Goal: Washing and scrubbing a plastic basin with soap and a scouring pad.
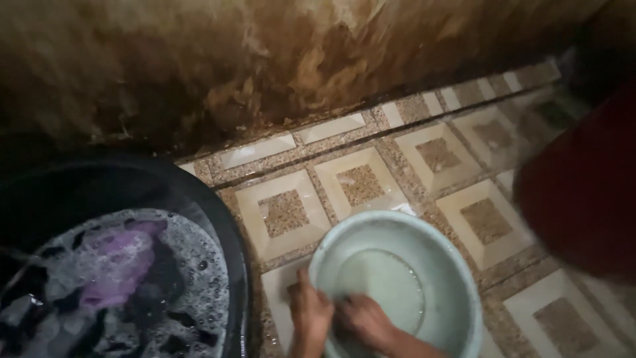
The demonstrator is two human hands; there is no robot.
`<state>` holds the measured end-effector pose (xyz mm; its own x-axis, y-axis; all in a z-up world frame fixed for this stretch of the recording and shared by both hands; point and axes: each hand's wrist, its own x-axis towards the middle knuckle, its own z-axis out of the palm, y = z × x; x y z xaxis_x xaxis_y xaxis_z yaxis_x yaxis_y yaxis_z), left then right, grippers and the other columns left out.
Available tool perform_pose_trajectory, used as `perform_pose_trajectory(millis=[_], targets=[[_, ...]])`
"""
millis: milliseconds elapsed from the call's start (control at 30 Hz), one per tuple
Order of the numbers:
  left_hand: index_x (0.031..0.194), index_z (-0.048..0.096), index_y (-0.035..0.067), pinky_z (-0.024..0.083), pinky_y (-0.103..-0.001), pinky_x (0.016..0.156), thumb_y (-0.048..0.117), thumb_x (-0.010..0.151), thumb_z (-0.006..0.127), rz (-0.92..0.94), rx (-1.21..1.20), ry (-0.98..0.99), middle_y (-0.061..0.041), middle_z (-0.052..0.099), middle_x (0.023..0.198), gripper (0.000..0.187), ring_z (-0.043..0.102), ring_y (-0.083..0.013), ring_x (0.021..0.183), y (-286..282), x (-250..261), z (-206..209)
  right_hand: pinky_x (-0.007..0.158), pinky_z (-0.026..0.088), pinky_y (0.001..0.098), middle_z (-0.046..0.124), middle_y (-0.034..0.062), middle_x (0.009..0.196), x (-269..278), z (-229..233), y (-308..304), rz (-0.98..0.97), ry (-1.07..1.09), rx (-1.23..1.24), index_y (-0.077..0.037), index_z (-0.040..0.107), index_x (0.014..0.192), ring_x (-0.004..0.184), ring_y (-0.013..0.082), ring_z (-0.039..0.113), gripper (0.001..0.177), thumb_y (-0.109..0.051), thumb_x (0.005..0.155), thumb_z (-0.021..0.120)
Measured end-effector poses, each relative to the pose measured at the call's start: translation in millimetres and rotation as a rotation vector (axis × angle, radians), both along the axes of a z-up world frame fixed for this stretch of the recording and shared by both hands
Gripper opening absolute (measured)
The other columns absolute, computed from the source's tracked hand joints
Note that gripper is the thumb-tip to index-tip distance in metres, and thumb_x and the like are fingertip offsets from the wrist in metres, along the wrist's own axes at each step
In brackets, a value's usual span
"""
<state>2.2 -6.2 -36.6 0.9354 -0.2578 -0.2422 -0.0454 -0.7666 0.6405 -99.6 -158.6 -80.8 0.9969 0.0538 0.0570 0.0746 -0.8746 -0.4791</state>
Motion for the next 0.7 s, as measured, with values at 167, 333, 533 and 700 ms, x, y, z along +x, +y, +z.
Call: perform_pose_trajectory(millis=[167, 333, 533, 700], targets=[[0.143, 0.045, 0.019, 0.053, -0.053, 0.086, -0.001, 0.077, 0.061, 0.11, -0.154, 0.006, -0.028, 0.066, 0.104, 0.071, 0.063, -0.0467, 0.1, 1.3, -5.9, 50.4, 0.084, 0.048, 0.0457, 0.061, 0.0116, 0.086, -46.9, 59.4, -23.0, 0.559, 0.246, 0.006, -0.008, 0.064, 0.073, 0.092, 0.033, 0.061, 0.019, -0.025, 0.079, 0.067], [0.149, 0.041, 0.019, 0.051, -0.055, 0.087, -0.001, 0.075, 0.064, -0.009, -0.118, -0.012, -0.029, 0.067, 0.103, 0.08, 0.062, -0.0483, 0.1, 6.0, 6.8, 55.3, 0.072, 0.055, 0.0452, 0.066, 0.0102, 0.097, 56.5, -13.7, -60.0, 0.171, -0.123, -0.339, -0.012, 0.068, 0.085, 0.092, 0.0325, 0.063, 0.01, -0.02, 0.079, 0.064], [0.146, 0.044, 0.022, 0.051, -0.054, 0.09, 0.0, 0.078, 0.064, 0.044, -0.171, 0.01, -0.025, 0.07, 0.105, 0.074, 0.064, -0.0463, 0.103, 5.0, 3.4, 46.3, 0.07, 0.058, 0.0467, 0.067, 0.0107, 0.106, -35.2, 44.2, -95.3, -0.114, 0.222, -0.554, -0.017, 0.073, 0.093, 0.102, 0.0357, 0.064, 0.019, -0.023, 0.076, 0.069], [0.147, 0.047, 0.026, 0.052, -0.052, 0.088, -0.003, 0.074, 0.065, 0.191, -0.262, -0.033, -0.025, 0.068, 0.112, 0.081, 0.063, -0.0461, 0.105, 4.7, -3.6, 76.6, 0.077, 0.057, 0.0491, 0.07, 0.011, 0.099, -85.7, 28.0, -17.3, 0.011, 0.484, -0.43, -0.017, 0.071, 0.094, 0.092, 0.0337, 0.069, 0.013, -0.022, 0.082, 0.069]])
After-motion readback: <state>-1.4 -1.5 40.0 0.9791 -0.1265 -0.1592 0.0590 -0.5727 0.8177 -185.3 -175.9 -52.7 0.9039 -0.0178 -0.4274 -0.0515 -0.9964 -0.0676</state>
